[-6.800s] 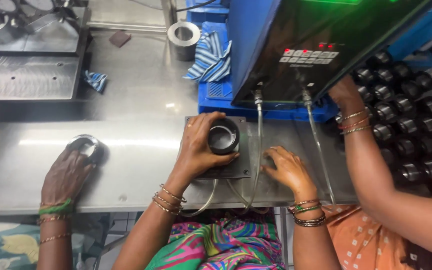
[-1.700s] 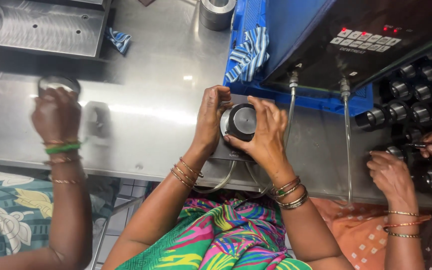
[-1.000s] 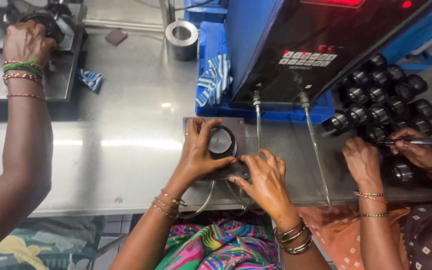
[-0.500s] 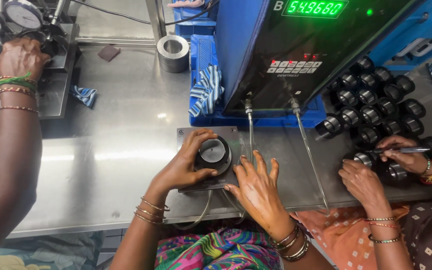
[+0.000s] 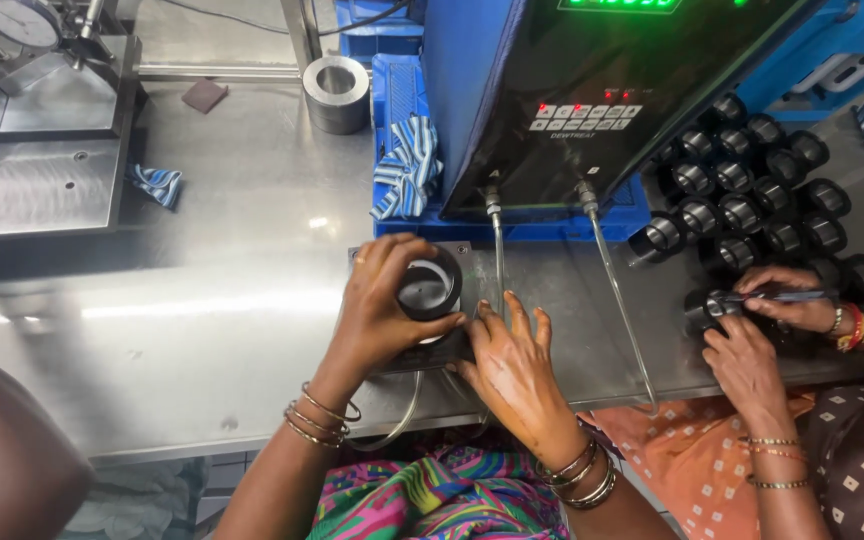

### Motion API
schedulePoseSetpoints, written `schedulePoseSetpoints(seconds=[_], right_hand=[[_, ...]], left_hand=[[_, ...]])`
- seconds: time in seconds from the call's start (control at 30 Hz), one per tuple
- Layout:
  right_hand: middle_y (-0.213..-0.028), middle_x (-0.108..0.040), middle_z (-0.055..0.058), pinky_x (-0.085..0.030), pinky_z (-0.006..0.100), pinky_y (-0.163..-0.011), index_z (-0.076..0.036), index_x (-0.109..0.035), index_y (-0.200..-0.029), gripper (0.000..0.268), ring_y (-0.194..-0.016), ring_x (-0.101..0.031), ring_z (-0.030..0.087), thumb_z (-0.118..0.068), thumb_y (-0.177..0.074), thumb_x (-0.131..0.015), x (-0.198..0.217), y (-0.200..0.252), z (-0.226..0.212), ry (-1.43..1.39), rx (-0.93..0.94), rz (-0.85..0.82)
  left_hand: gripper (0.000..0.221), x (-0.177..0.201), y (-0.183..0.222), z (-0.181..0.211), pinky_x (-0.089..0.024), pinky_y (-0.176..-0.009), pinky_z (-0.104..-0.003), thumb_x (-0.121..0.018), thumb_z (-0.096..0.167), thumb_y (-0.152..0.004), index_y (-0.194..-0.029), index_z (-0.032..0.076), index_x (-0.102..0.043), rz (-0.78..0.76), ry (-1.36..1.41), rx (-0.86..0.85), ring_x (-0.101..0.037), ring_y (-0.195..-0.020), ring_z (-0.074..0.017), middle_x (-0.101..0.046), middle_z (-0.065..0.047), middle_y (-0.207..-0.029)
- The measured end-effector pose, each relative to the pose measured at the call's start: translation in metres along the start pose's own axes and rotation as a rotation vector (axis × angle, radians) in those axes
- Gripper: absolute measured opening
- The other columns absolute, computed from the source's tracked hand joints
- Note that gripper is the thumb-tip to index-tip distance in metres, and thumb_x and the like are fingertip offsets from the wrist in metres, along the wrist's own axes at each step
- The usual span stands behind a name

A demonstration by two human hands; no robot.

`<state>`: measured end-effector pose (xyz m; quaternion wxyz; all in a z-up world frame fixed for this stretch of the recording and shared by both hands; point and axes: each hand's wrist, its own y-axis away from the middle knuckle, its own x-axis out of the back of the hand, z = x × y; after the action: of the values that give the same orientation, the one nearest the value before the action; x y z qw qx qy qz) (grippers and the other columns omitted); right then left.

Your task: Inspecting, measuring, and marking metal cylinders using a testing jig and digital gauge.

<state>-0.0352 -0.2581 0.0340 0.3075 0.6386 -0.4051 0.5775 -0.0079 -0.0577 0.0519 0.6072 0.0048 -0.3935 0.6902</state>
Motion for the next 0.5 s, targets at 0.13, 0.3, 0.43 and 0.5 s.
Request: schedulePoseSetpoints(seconds=[0.13, 0.3, 0.43, 0.5], right_hand=[[-0.135, -0.057, 0.021, -0.025, 0.067, -0.106, -0.001, -0.061, -0.13, 0.064, -0.137, -0.038, 0.045, -0.038, -0.079, -0.076, 0.005, 0.0, -0.002, -0.033, 0.04, 0.075], [-0.135, -0.058, 0.021, -0.028, 0.064, -0.106, -0.002, -0.064, -0.116, 0.054, -0.136, -0.04, 0.045, -0.04, -0.08, -0.076, 0.008, 0.001, -0.001, -0.03, 0.04, 0.054], [-0.133, -0.06, 0.022, -0.03, 0.062, -0.105, 0.0, -0.064, -0.115, 0.056, -0.135, -0.042, 0.045, -0.041, -0.078, -0.076, 0.01, -0.002, 0.0, 0.001, 0.05, 0.064], [-0.132, -0.061, 0.022, -0.031, 0.058, -0.107, 0.001, -0.064, -0.114, 0.056, -0.134, -0.043, 0.045, -0.041, -0.079, -0.076, 0.011, -0.004, 0.002, -0.008, 0.071, 0.055]], left_hand=[[0.069, 0.022, 0.002, -0.004, -0.048, -0.1, -0.046, -0.097, 0.031, -0.059, -0.114, 0.007, -0.063, 0.088, 0.0, -0.036, -0.059, -0.116, -0.035, -0.063, -0.013, -0.119], [0.063, 0.034, 0.054, -0.068, -0.054, -0.09, -0.041, -0.097, 0.03, -0.063, -0.109, 0.004, -0.063, 0.249, -0.105, 0.263, -0.065, -0.103, -0.0285, -0.066, -0.011, -0.11], [0.058, 0.049, 0.119, -0.112, -0.05, -0.091, -0.042, -0.097, 0.034, -0.06, -0.101, 0.008, -0.066, 0.224, -0.331, 0.41, -0.064, -0.1, -0.0293, -0.067, -0.009, -0.106], [0.055, 0.061, 0.146, -0.125, -0.045, -0.098, -0.045, -0.095, 0.036, -0.061, -0.101, 0.011, -0.067, 0.214, -0.482, 0.437, -0.061, -0.108, -0.0299, -0.067, -0.009, -0.111]])
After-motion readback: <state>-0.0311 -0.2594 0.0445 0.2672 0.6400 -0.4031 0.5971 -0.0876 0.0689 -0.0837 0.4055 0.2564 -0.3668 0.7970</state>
